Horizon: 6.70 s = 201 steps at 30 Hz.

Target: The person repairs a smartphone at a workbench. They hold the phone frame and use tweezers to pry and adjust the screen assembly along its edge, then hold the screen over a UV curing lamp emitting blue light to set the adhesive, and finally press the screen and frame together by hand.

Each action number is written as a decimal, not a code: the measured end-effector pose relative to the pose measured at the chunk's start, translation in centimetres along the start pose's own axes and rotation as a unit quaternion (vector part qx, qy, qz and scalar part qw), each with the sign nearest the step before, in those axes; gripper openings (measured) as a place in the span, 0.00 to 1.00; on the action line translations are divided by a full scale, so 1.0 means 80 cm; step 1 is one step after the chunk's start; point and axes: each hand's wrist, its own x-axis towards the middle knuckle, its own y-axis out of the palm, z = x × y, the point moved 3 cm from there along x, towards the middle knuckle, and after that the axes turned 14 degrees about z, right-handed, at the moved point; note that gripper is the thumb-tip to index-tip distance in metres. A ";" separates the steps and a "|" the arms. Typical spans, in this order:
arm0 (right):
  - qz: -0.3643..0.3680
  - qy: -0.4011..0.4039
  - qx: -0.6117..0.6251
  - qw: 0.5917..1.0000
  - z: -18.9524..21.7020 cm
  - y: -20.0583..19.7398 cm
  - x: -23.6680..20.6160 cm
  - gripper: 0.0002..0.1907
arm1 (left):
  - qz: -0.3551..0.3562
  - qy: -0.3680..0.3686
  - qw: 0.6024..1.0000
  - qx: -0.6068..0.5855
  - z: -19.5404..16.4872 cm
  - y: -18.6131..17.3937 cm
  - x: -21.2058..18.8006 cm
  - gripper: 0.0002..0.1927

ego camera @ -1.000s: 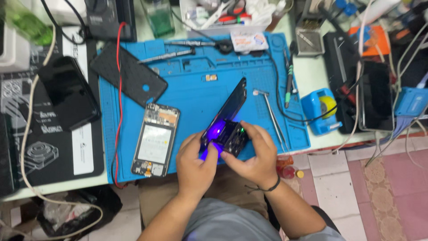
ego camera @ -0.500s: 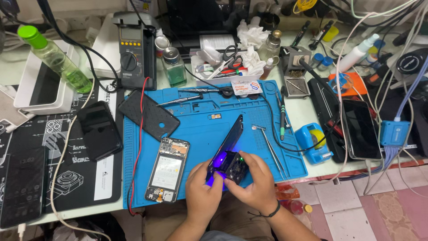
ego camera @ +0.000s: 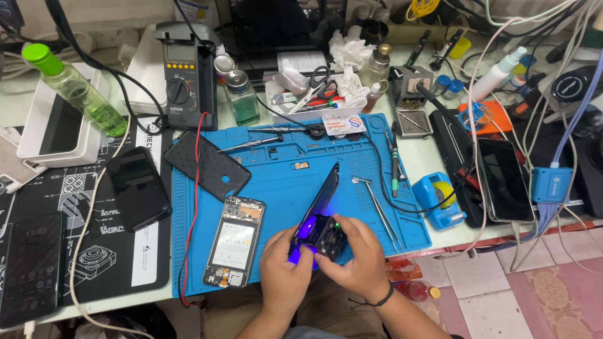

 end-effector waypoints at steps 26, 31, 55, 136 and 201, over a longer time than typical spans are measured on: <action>0.002 -0.006 -0.006 1.000 0.003 -0.004 0.005 0.39 | -0.021 0.020 0.999 0.028 0.017 0.007 -0.001 0.17; 0.003 -0.004 -0.011 1.000 0.003 -0.004 0.005 0.39 | -0.030 0.017 0.999 0.032 0.025 0.010 0.000 0.18; 0.005 0.004 0.002 1.000 0.000 -0.004 0.001 0.39 | -0.035 0.010 0.999 0.018 0.076 0.023 0.005 0.20; -0.001 0.009 -0.018 1.000 0.002 -0.001 0.005 0.39 | -0.018 -0.005 1.000 0.013 0.028 0.013 0.000 0.19; -0.011 -0.001 -0.042 0.999 -0.002 0.003 0.002 0.40 | 0.002 0.002 1.000 0.013 0.005 0.005 0.001 0.16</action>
